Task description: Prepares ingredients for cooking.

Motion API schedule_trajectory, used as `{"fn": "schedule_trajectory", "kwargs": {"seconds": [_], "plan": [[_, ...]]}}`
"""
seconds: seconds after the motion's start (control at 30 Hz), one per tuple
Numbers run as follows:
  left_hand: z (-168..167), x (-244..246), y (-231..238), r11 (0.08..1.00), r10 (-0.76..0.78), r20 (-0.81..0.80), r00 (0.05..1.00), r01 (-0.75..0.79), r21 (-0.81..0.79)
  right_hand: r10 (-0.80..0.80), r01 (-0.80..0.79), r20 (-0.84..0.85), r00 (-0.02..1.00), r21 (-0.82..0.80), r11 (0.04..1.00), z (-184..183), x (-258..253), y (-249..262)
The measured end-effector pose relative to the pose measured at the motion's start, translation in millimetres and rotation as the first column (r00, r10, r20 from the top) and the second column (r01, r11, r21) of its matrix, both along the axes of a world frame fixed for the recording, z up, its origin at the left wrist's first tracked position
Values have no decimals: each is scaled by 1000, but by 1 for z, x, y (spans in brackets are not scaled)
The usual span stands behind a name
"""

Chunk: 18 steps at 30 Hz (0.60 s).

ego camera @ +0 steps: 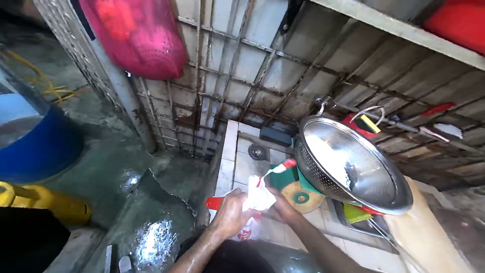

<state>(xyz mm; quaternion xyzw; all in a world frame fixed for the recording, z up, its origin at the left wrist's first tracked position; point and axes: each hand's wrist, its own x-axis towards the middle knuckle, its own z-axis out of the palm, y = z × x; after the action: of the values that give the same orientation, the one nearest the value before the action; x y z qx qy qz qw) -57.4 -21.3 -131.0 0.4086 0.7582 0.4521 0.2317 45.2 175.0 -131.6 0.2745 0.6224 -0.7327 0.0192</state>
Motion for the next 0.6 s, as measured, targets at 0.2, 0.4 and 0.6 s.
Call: {"fn": "schedule_trajectory", "kwargs": {"seconds": [0.2, 0.4, 0.6], "plan": [[-10, 1, 21, 997, 70, 155, 985, -68, -21, 234, -45, -223, 947, 625, 779, -10, 94, -49], [9, 1, 31, 967, -254, 17, 967, 254, -15, 460, -147, 194, 866, 980, -135, 89, 52, -72], [17, -17, 14, 840, -542, 152, 827, 531, 109, 697, -668, 285, 658, 649, 365, 110, -61, -6]]}}
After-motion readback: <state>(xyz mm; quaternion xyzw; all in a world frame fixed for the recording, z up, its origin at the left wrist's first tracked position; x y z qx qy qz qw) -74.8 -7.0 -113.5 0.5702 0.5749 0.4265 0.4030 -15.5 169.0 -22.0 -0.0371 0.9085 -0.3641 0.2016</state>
